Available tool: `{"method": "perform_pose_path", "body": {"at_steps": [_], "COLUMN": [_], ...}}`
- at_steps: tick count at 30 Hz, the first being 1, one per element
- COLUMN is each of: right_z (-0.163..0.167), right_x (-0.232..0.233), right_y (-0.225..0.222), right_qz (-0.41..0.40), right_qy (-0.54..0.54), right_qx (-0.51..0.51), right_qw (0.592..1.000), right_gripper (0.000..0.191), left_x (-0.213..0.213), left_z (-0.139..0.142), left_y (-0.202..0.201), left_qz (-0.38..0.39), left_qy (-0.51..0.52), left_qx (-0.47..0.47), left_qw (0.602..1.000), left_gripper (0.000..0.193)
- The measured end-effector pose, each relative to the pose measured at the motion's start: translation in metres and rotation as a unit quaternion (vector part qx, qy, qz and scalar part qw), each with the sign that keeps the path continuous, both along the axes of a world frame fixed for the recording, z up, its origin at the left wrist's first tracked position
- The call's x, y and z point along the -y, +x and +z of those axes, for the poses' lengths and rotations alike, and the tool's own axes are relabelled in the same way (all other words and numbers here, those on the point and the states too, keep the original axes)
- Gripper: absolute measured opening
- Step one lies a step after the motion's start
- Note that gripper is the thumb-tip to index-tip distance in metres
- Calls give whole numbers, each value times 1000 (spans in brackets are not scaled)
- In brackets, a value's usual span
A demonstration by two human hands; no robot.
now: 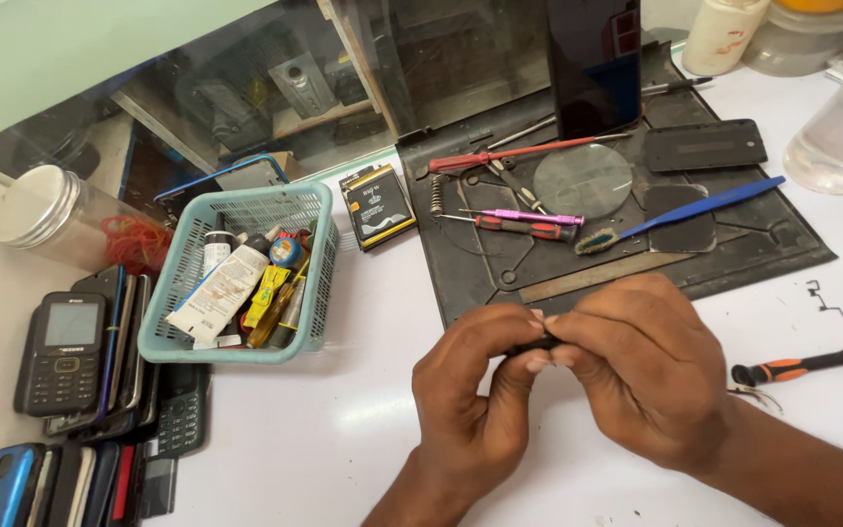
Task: The person aligns and presses a flexible ribbon cable onto the phone's internal display assembly, then places the front cover onto the phone body and presses the edges to seat it. The person then uses a screwdriver to tighten screws on the back of the phone.
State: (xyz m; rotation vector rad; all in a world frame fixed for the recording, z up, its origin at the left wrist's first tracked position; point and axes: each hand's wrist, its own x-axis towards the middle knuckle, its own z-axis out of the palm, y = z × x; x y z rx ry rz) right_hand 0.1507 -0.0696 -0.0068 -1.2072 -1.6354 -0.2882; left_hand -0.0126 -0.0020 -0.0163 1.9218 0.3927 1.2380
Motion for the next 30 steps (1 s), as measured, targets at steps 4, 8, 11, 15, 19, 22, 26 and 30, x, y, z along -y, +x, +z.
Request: {"method": "perform_pose_path", "body": {"at_steps": [4, 8, 11, 15, 19, 22, 26, 30], "right_z": [-4, -4, -3, -4, -7, -6, -2, -2], "right_x": [-9, -23, -22, -3, 23, 37, 45, 40], "right_y": [1, 11, 17, 18, 11, 16, 55, 101], "right_qz": [15, 43, 54, 17, 13, 53, -49, -156], "right_qy": [-26, -94, -152, -248, -385, -406, -287, -404], "right_qx": [-21, -69, -97, -112, -141, -127, -39, -75], "right_qw": [999, 992, 982, 962, 912, 904, 956, 898], "right_gripper": [17, 24, 26, 23, 23, 30, 33, 27], "left_x": [-12, -27, -29, -16, -3, 11, 17, 22], "left_z": [-7, -10, -5, 3, 13, 17, 18, 13], "left_y": [1, 7, 11, 4, -11, -20, -31, -37], "left_qz": [-2, -26, -44, -14, 6, 57, 140, 151], "left_qy": [-93, -178, -275, -244, -186, -223, -178, -50], "left_qx": [-15, 12, 27, -101, -238, -308, -399, -405], "left_qw": [996, 984, 960, 964, 953, 923, 889, 901], "left_gripper": [12, 17, 22, 23, 18, 20, 24, 35]}}
